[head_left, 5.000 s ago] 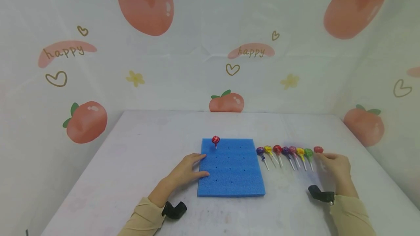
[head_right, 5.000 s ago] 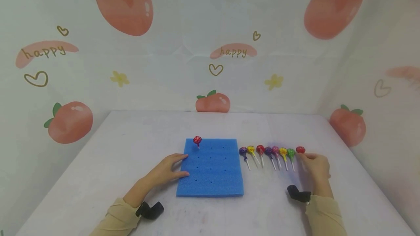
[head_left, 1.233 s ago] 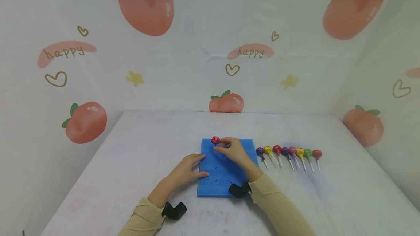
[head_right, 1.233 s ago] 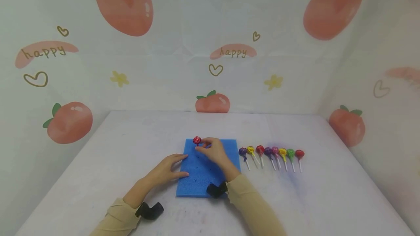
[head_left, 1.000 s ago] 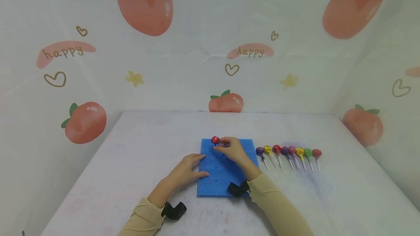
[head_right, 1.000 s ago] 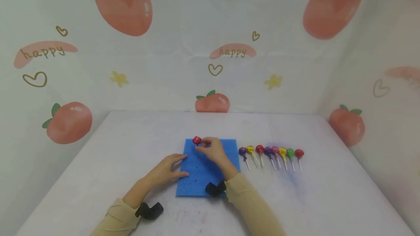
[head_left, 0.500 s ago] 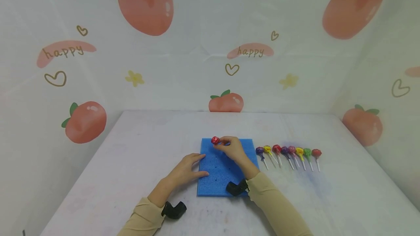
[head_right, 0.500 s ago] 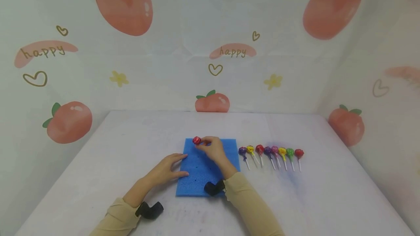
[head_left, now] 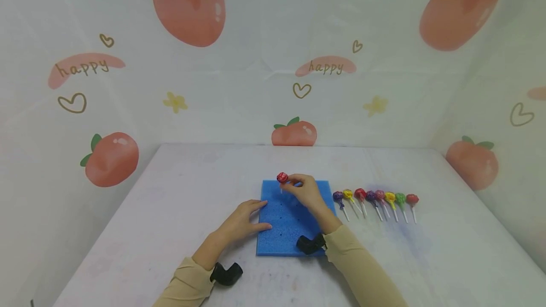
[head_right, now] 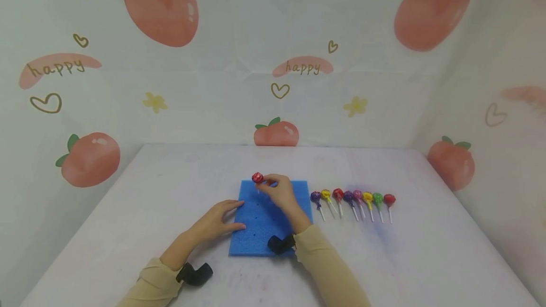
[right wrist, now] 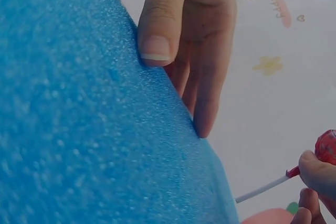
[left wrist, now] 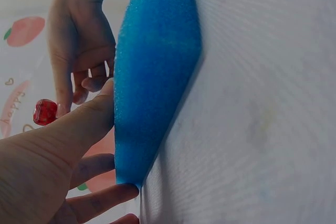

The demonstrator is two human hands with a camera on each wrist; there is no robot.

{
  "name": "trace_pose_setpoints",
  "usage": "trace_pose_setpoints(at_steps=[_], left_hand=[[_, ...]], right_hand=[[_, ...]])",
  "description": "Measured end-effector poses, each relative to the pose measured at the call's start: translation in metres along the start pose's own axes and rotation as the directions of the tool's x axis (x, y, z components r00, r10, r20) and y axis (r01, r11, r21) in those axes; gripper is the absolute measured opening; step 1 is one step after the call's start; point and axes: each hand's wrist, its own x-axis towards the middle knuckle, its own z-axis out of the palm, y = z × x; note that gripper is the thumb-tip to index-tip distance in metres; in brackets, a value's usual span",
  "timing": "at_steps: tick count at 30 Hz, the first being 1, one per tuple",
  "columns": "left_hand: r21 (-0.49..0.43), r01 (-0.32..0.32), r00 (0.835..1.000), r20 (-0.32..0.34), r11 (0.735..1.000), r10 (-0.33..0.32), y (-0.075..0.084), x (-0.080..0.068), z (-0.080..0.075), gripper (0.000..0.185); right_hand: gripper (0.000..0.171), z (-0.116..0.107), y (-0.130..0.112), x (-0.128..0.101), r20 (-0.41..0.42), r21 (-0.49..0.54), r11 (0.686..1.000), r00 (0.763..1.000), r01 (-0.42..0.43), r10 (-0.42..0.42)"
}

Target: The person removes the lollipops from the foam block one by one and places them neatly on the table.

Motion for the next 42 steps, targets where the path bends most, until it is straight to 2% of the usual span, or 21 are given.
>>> trace_pose_setpoints(at_steps=[14, 18, 24, 33, 42], left_hand=[[0.03, -0.016, 1.0, -0.001, 0.999, 0.016, 0.001, -0.001, 0.0, 0.067], [0.017, -0.014, 1.0, 0.002, 1.0, 0.014, 0.001, -0.001, 0.0, 0.067], [0.001, -0.016, 1.0, 0.002, 1.0, 0.016, 0.003, -0.001, -0.001, 0.067], [-0.001, 0.0, 1.0, 0.004, 1.0, 0.0, 0.004, -0.002, -0.001, 0.068], [0.001, -0.007, 1.0, 0.009, 1.0, 0.007, 0.004, -0.003, -0.002, 0.068]], right_hand=[[0.022, -0.017, -0.007, -0.007, 0.0, -0.004, 1.0, 1.0, 0.009, -0.009], [0.021, -0.025, -0.009, -0.009, 0.005, 0.012, 1.0, 1.0, 0.02, -0.02], [0.021, -0.035, -0.01, -0.014, 0.0, -0.016, 1.0, 1.0, 0.003, -0.003], [0.022, -0.047, -0.007, -0.018, -0.017, -0.034, 0.999, 0.999, -0.032, 0.031], [0.024, -0.062, -0.002, -0.024, -0.067, -0.079, 0.996, 0.997, -0.029, 0.024]])
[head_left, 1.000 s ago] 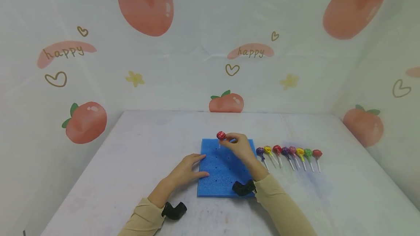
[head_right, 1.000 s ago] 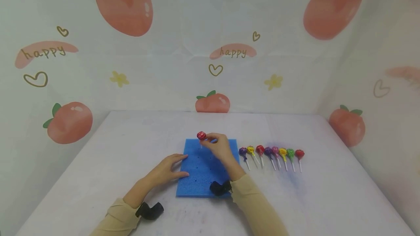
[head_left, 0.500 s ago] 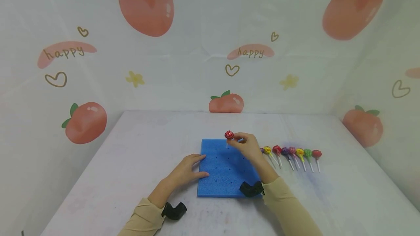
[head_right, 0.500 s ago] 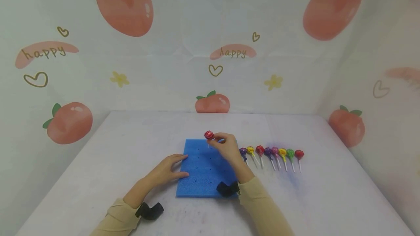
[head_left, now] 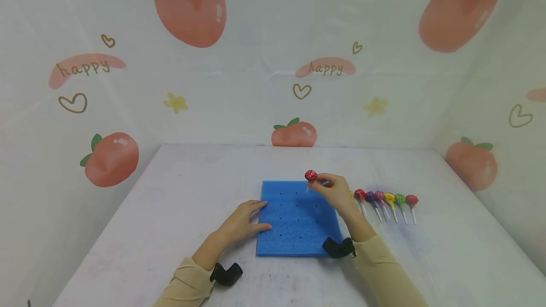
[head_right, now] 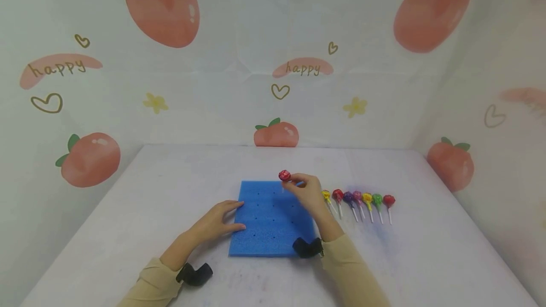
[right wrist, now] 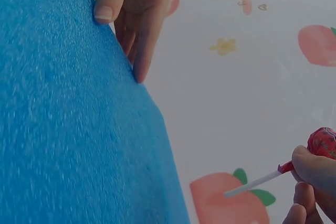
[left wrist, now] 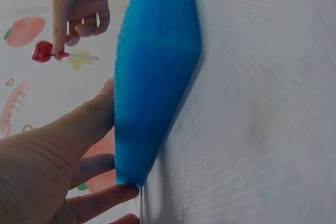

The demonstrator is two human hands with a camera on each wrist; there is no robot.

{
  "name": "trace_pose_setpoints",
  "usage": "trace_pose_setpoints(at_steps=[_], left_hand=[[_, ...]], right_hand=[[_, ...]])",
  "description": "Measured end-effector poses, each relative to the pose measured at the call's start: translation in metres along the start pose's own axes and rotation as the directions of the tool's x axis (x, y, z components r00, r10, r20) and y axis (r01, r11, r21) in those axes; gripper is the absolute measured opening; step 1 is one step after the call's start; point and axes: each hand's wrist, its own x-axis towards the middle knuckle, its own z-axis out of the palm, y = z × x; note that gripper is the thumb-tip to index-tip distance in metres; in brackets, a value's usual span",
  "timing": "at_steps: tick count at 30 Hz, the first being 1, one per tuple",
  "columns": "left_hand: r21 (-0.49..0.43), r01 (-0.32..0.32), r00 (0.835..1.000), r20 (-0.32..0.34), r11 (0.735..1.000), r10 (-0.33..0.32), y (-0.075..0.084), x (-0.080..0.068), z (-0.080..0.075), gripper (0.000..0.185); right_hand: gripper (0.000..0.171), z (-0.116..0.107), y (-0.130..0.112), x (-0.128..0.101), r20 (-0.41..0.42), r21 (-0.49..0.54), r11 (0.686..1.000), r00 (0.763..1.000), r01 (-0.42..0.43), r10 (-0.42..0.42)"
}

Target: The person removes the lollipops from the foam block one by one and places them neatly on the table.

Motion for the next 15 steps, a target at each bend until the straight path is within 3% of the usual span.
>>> trace_pose_setpoints(at_steps=[15], left_hand=[[0.001, -0.013, 1.0, 0.006, 1.0, 0.013, -0.001, 0.0, 0.0, 0.068]], right_hand=[[0.036, -0.038, 0.014, -0.005, -0.049, -0.045, 0.996, 0.996, -0.082, 0.08]])
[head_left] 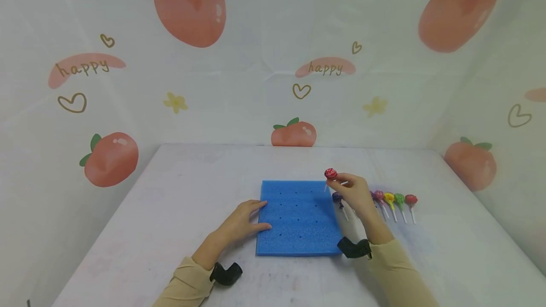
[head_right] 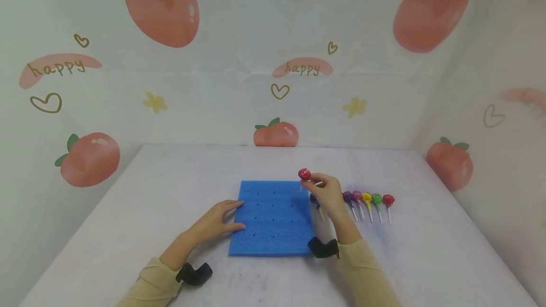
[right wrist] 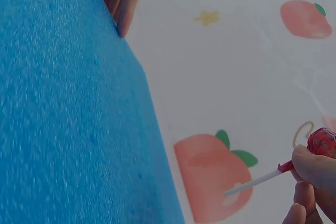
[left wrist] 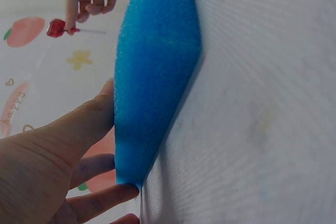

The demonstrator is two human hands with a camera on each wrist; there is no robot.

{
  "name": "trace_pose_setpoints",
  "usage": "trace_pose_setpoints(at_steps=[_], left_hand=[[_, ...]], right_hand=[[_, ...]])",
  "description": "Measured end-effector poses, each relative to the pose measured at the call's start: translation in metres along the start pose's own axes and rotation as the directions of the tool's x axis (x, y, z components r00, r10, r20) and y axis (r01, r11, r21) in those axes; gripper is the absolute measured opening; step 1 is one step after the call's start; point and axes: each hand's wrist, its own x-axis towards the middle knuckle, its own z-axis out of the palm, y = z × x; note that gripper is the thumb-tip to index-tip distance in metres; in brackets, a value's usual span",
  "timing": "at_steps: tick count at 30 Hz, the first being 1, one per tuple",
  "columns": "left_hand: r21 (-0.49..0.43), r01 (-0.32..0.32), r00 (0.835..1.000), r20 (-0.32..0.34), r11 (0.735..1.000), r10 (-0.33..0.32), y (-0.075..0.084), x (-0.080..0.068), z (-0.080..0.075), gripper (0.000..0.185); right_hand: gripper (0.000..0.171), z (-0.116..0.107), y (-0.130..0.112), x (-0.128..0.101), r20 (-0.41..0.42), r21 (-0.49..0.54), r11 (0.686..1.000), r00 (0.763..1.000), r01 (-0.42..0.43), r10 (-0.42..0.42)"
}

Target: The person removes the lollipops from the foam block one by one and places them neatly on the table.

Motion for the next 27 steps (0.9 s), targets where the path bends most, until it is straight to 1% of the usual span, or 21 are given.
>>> trace_pose_setpoints(at_steps=[5, 8, 13, 21, 27], left_hand=[[0.001, -0.006, 1.0, -0.003, 1.0, 0.006, -0.001, 0.0, 0.001, 0.068], [-0.004, -0.006, 1.0, -0.004, 1.0, 0.006, -0.003, 0.001, 0.001, 0.068], [-0.011, -0.007, 1.0, -0.002, 1.0, 0.007, -0.003, 0.001, 0.001, 0.068], [-0.003, -0.008, 1.0, -0.009, 1.0, 0.008, -0.003, 0.002, 0.002, 0.068], [-0.004, -0.009, 1.0, -0.008, 1.0, 0.009, -0.003, 0.002, 0.002, 0.068]], right_hand=[[0.038, -0.01, 0.007, -0.002, -0.023, -0.029, 0.999, 0.999, -0.024, 0.023], [0.041, -0.016, 0.009, -0.003, -0.047, -0.067, 0.997, 0.998, -0.044, 0.041], [0.043, -0.03, 0.017, -0.004, -0.061, -0.07, 0.995, 0.996, -0.074, 0.07], [0.052, -0.054, 0.03, -0.008, -0.097, -0.154, 0.976, 0.986, -0.153, 0.139], [0.053, -0.071, 0.042, -0.01, -0.112, -0.192, 0.968, 0.984, -0.159, 0.139]])
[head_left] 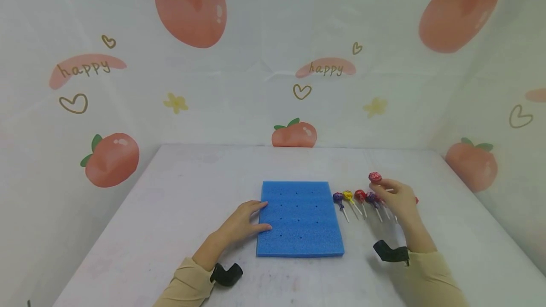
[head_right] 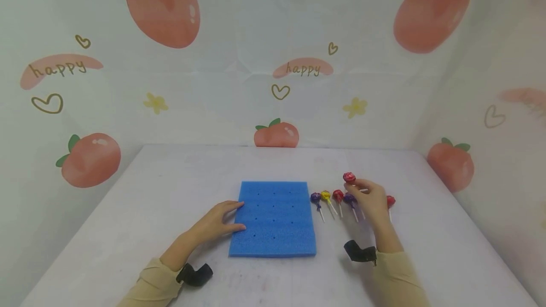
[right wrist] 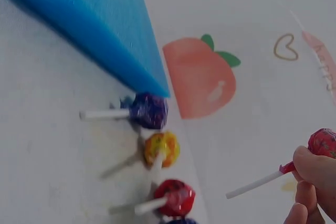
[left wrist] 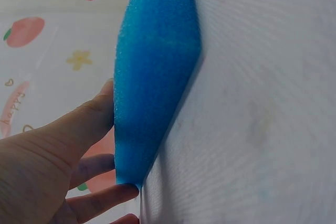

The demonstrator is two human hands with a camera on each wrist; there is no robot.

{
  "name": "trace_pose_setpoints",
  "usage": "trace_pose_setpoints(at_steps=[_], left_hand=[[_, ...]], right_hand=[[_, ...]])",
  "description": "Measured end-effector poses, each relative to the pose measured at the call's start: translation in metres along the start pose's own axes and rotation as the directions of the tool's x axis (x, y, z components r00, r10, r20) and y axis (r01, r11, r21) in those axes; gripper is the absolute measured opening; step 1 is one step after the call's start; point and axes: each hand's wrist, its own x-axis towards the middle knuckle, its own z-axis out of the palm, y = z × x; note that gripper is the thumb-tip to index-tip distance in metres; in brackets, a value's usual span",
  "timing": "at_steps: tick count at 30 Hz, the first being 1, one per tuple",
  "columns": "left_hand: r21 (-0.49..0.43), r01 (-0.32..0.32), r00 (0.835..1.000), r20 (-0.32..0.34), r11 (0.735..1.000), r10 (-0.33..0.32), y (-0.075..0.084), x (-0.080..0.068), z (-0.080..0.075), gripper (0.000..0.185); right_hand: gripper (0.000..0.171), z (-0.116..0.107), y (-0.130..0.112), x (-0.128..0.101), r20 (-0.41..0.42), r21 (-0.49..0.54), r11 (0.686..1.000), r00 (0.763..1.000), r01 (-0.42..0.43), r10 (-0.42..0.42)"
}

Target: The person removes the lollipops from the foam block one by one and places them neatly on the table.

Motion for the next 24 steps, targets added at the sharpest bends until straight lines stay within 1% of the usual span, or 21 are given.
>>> trace_pose_setpoints(at_steps=[3, 6, 10, 15, 19, 21, 23, 24], left_hand=[[0.002, -0.001, 1.0, 0.001, 1.0, 0.001, 0.0, 0.0, 0.0, 0.068], [0.004, -0.005, 1.0, 0.002, 1.0, 0.005, 0.0, 0.0, 0.0, 0.069], [-0.001, -0.008, 1.0, 0.005, 1.0, 0.008, -0.001, 0.0, 0.0, 0.069], [-0.005, -0.007, 1.0, 0.007, 1.0, 0.007, -0.001, 0.0, 0.0, 0.069], [0.003, -0.015, 1.0, 0.006, 1.0, 0.014, -0.002, 0.0, 0.0, 0.068], [0.004, -0.015, 1.0, 0.004, 1.0, 0.015, -0.002, 0.001, 0.0, 0.068], [0.006, -0.014, 1.0, 0.001, 1.0, 0.014, -0.002, 0.001, 0.0, 0.068], [0.003, -0.008, 1.0, 0.0, 1.0, 0.008, -0.002, 0.001, 0.0, 0.067]], right_hand=[[0.051, -0.006, 0.006, -0.001, -0.017, -0.01, 1.0, 1.0, 0.007, -0.007], [0.051, -0.012, 0.011, -0.001, -0.029, -0.018, 1.0, 1.0, -0.012, 0.011], [0.054, -0.019, 0.019, -0.001, -0.053, -0.013, 0.997, 0.996, -0.072, 0.071], [0.059, -0.028, 0.034, 0.001, -0.085, 0.053, 0.99, 0.987, -0.132, 0.137], [0.067, -0.037, 0.053, 0.007, -0.1, 0.076, 0.976, 0.973, -0.202, 0.209], [0.071, -0.04, 0.061, 0.01, -0.121, 0.069, 0.97, 0.963, -0.235, 0.242], [0.071, -0.042, 0.067, 0.011, -0.148, 0.069, 0.965, 0.954, -0.253, 0.261], [0.071, -0.044, 0.068, 0.011, -0.147, 0.079, 0.964, 0.953, -0.254, 0.264]])
